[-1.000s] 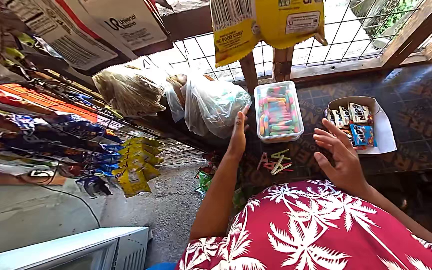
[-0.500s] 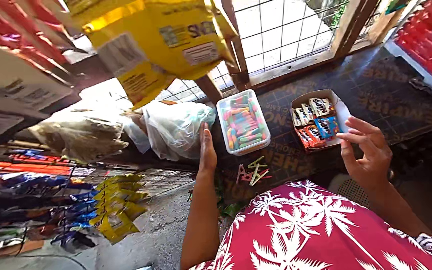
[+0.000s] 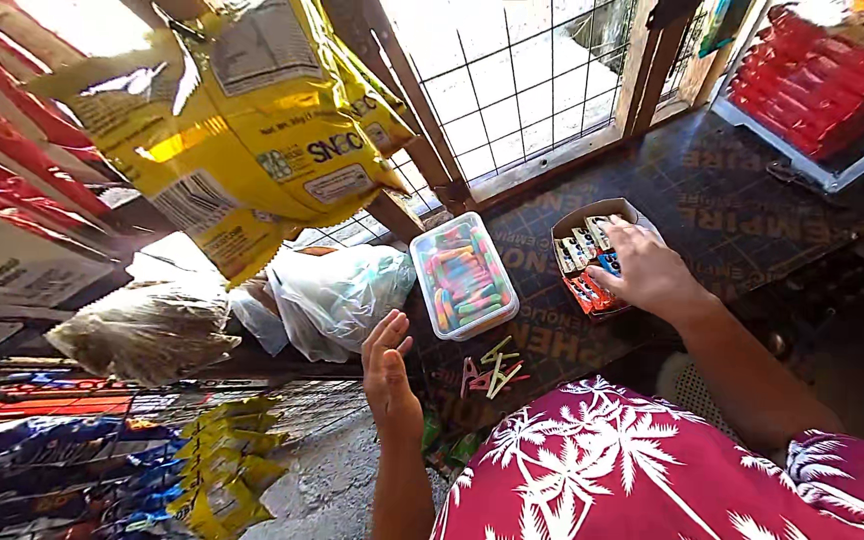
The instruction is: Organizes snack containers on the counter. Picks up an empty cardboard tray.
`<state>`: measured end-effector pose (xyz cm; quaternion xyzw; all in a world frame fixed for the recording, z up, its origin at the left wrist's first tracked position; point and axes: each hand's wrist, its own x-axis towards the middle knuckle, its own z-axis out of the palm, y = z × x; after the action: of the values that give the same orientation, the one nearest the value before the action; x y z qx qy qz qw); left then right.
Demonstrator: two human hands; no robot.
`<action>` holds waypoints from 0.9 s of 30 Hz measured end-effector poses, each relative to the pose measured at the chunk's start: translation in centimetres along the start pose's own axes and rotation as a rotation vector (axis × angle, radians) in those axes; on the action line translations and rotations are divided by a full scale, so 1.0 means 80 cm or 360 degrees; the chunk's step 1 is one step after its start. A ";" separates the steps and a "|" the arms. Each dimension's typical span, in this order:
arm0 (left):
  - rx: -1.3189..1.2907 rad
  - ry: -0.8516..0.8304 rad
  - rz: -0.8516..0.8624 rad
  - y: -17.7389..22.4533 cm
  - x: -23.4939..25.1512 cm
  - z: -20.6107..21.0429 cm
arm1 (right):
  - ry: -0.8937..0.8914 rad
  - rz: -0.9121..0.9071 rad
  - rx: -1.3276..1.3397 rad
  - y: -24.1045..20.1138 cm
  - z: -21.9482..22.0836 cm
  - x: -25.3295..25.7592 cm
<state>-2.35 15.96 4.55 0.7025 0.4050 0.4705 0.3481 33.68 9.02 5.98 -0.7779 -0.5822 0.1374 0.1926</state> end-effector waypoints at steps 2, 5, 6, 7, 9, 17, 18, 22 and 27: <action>-0.0019 -0.0016 0.0015 0.005 -0.006 0.002 | -0.0153 0.0090 -0.0110 -0.019 0.000 0.014; 0.0005 -0.0010 0.0030 0.009 -0.012 0.002 | -0.0332 0.0209 -0.0226 -0.037 -0.002 0.027; 0.0011 -0.0003 0.0032 0.009 -0.014 0.001 | -0.0385 0.0255 -0.0254 -0.041 -0.004 0.033; 0.0012 0.0001 0.0028 0.008 -0.016 0.001 | -0.0417 0.0288 -0.0286 -0.044 -0.004 0.038; 0.0007 0.0005 0.0020 0.009 -0.020 0.000 | -0.0422 0.0329 -0.0335 -0.047 0.001 0.046; -0.0043 0.0031 0.0012 0.003 -0.029 -0.001 | -0.0122 0.0241 -0.0204 -0.023 -0.008 0.054; -0.0027 0.0039 0.0008 0.002 -0.031 0.000 | -0.0111 0.0222 -0.0198 -0.020 -0.009 0.055; -0.0044 0.0046 -0.0016 0.001 -0.040 0.005 | -0.0236 0.0281 -0.0341 -0.032 -0.001 0.053; -0.0064 0.0018 -0.0014 0.003 -0.045 0.006 | -0.0296 0.0378 -0.0484 -0.048 0.011 0.063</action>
<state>-2.70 12.57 3.25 0.6908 0.4005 0.4810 0.3620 31.44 14.92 7.03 -0.8452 -0.5156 0.1408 0.0010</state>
